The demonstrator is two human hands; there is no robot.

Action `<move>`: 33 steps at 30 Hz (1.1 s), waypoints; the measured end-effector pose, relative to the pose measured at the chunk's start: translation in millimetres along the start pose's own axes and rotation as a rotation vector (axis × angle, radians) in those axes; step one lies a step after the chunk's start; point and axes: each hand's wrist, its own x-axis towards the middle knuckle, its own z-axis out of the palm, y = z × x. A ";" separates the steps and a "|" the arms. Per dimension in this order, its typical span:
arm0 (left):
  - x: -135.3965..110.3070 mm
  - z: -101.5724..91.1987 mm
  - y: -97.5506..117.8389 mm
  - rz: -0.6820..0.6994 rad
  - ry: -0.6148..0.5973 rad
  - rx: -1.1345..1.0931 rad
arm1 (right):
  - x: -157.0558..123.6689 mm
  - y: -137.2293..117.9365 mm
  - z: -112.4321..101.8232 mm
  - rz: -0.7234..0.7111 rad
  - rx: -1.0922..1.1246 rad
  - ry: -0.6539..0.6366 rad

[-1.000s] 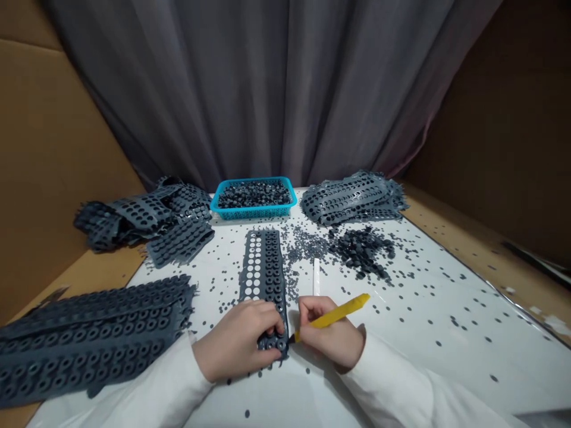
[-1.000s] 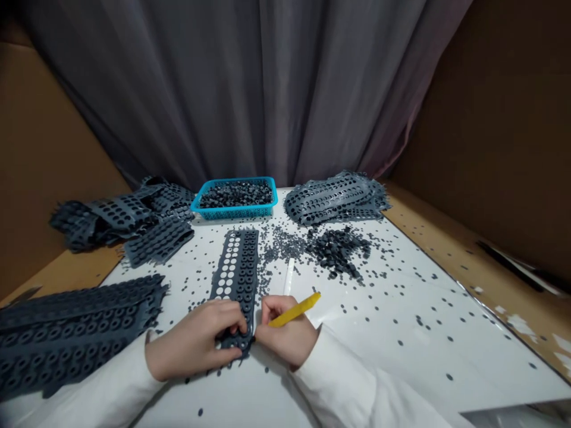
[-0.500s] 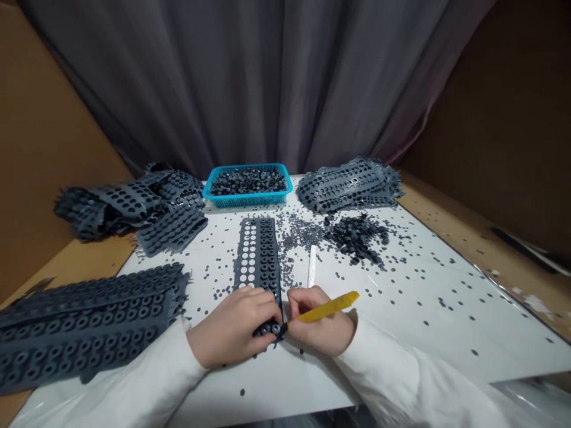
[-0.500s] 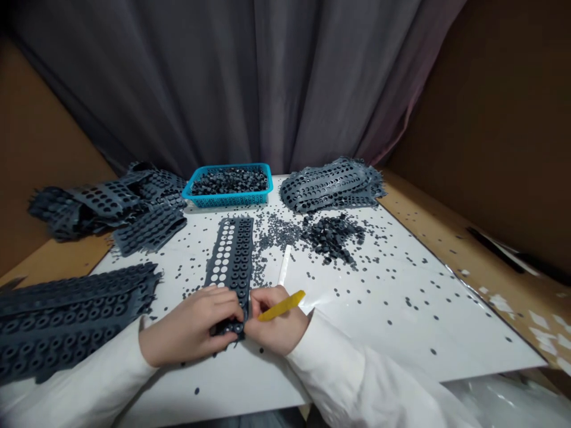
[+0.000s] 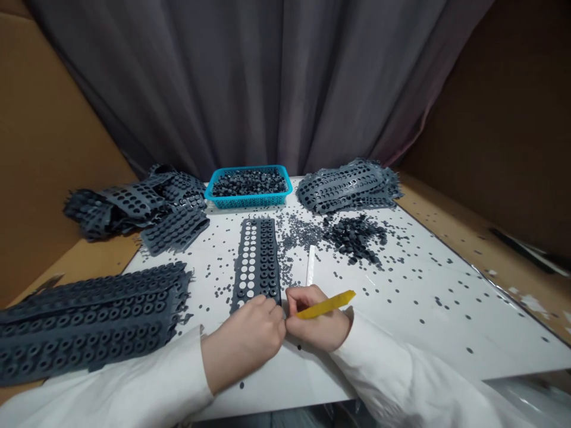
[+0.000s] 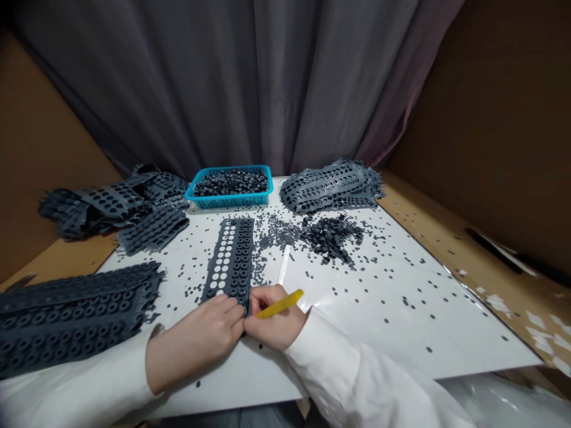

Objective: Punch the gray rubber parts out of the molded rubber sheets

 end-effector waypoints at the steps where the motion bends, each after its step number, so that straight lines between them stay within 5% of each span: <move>1: 0.4 1.8 -0.1 0.011 0.006 0.010 | 0.2 0.7 0.1 0.003 0.001 0.002; 8: 0.8 9.7 -11.1 0.027 0.036 -0.074 | 1.7 5.1 0.2 0.028 0.008 -0.006; 14: 5.2 -30.9 -40.7 -0.216 0.110 -0.689 | 1.5 8.9 0.3 0.061 0.011 -0.021; 18: 4.3 -45.5 -55.7 -0.390 0.180 -0.867 | 1.7 6.4 -1.6 0.059 0.031 -0.025; 28: -24.0 16.8 -43.1 -0.689 -0.011 -1.847 | -1.7 2.4 6.1 -0.016 0.149 -0.044; 33: -25.5 23.0 -39.3 -0.672 0.092 -2.276 | -1.0 4.1 8.1 -0.020 0.126 -0.046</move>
